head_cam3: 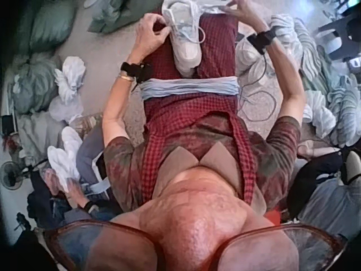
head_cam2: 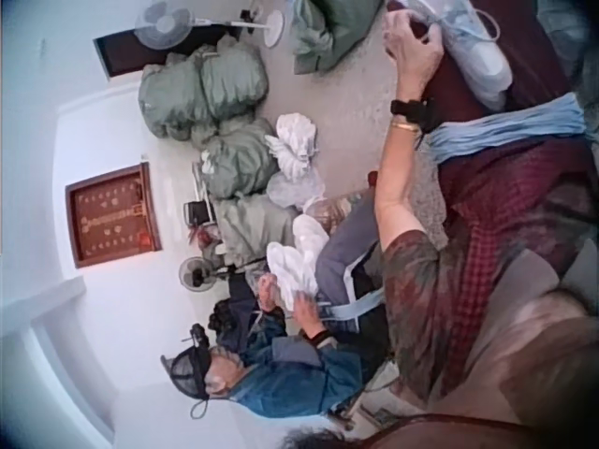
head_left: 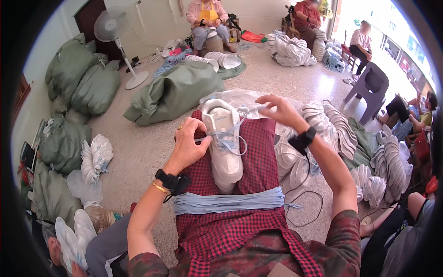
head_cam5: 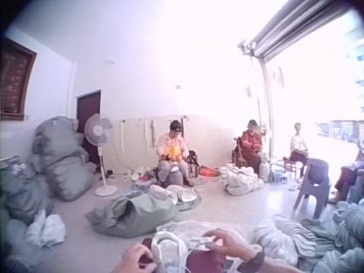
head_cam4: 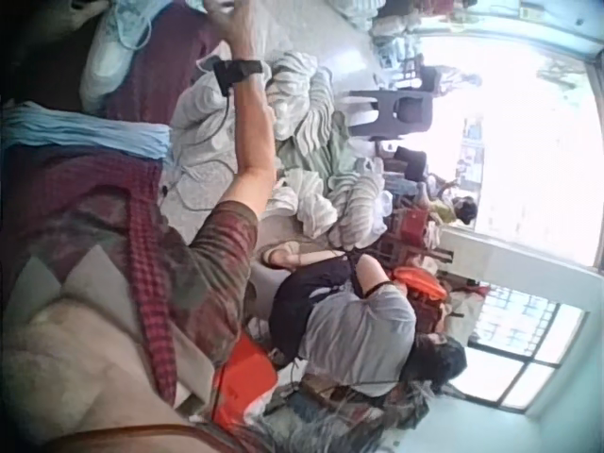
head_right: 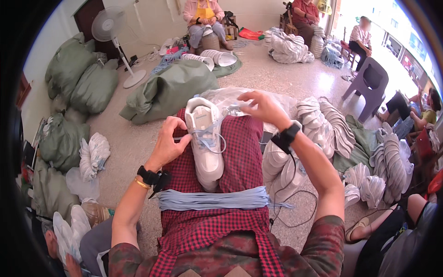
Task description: Insert and thread laces through the eyelets of a shoe.
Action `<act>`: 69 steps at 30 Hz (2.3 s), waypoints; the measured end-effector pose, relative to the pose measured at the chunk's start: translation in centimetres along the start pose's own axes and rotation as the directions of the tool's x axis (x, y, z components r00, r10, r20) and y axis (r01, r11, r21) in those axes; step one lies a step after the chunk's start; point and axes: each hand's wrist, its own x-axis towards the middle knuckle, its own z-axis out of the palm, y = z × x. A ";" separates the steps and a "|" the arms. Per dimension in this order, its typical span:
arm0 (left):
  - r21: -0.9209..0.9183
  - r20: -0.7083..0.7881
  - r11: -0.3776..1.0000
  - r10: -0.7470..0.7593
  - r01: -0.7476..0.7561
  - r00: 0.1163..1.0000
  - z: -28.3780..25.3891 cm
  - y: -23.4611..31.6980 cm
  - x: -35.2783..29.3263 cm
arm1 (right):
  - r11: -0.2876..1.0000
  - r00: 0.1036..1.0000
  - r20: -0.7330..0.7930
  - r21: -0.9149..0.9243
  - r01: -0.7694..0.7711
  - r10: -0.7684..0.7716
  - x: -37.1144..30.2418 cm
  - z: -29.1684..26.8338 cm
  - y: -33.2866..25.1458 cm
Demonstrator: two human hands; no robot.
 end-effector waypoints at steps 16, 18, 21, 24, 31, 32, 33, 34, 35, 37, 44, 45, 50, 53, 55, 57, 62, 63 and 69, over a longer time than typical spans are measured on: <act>0.187 -0.088 0.970 0.174 -0.155 0.981 -7.0 -5.9 2.2 | 0.989 0.977 0.177 -0.064 0.134 -0.121 -0.2 5.0 -8.5; 0.253 -0.120 0.956 0.181 -0.147 0.976 -8.4 -7.7 2.4 | 0.973 0.970 0.158 -0.112 0.203 -0.184 -0.2 5.5 -8.1; 0.277 -0.046 0.954 0.135 -0.117 0.990 -8.6 -10.1 0.5 | 0.978 0.970 0.188 -0.110 0.178 -0.156 -0.3 5.7 -8.5; 0.229 0.047 0.973 -0.031 0.019 0.998 -6.7 -11.3 -1.1 | 0.981 0.963 0.215 -0.064 0.182 -0.165 0.0 5.0 -9.2; -0.109 -0.041 0.993 -0.045 0.040 0.998 -2.2 -2.6 0.5 | 0.992 0.985 0.118 0.031 0.122 -0.125 -0.8 4.2 -8.9; -0.111 0.002 0.993 0.050 -0.049 0.999 -1.9 -1.4 0.8 | 0.993 0.985 0.123 0.034 0.117 -0.120 -1.0 4.2 -9.0; -0.112 0.038 0.983 0.149 -0.144 0.988 -1.8 -0.7 1.2 | 0.995 0.983 0.156 -0.024 0.101 -0.096 -0.6 3.8 -9.3; -0.109 0.033 0.984 0.148 -0.144 0.988 -1.6 -0.5 1.1 | 0.993 0.980 0.188 -0.084 0.085 -0.068 -0.2 3.6 -9.6; -0.091 0.142 0.991 0.107 -0.095 0.984 -1.5 -0.2 0.8 | 0.992 0.979 0.189 -0.085 0.090 -0.073 -0.4 3.6 -9.8; -0.019 0.188 0.977 0.212 -0.212 0.959 -1.0 0.0 0.8 | 0.936 0.943 0.287 -0.253 0.244 -0.168 -0.5 3.5 -10.1; 0.429 0.325 0.740 0.409 -0.518 0.853 -2.1 -4.5 0.0 | 0.812 0.888 0.335 -0.389 0.435 -0.315 0.6 3.1 -9.1; 0.427 0.317 0.749 0.400 -0.506 0.860 -2.6 -4.6 -0.1 | 0.781 0.865 0.371 -0.402 0.478 -0.338 0.8 2.7 -8.5; 0.450 0.279 0.763 0.373 -0.464 0.885 -5.8 -6.2 -1.3 | 0.670 0.804 0.485 -0.473 0.571 -0.343 1.5 -1.9 -6.5; 0.259 0.191 0.932 0.207 -0.252 0.960 -5.9 -2.1 -0.2 | 0.804 0.908 0.419 -0.538 0.252 -0.004 1.5 -2.7 -9.6; 0.151 0.174 0.954 0.232 -0.258 0.957 -4.0 0.2 1.0 | 0.851 0.903 0.427 -0.458 0.258 -0.044 2.1 -0.7 -10.5; 0.040 0.146 0.964 0.254 -0.262 0.956 -2.3 0.8 1.9 | 0.891 0.898 0.434 -0.378 0.251 -0.069 2.8 2.0 -11.0; 0.052 0.230 0.975 0.201 -0.218 0.952 -0.3 -1.7 2.6 | 0.921 0.929 0.340 -0.295 0.252 -0.146 1.5 4.3 -8.4; 0.053 0.230 0.974 0.201 -0.218 0.952 -0.1 -1.8 2.5 | 0.942 0.943 0.300 -0.249 0.224 -0.145 1.3 4.4 -8.4; -0.008 0.205 0.981 0.191 -0.193 0.960 0.5 -1.4 2.1 | 0.987 0.987 0.158 -0.150 0.049 -0.025 3.4 5.2 -8.7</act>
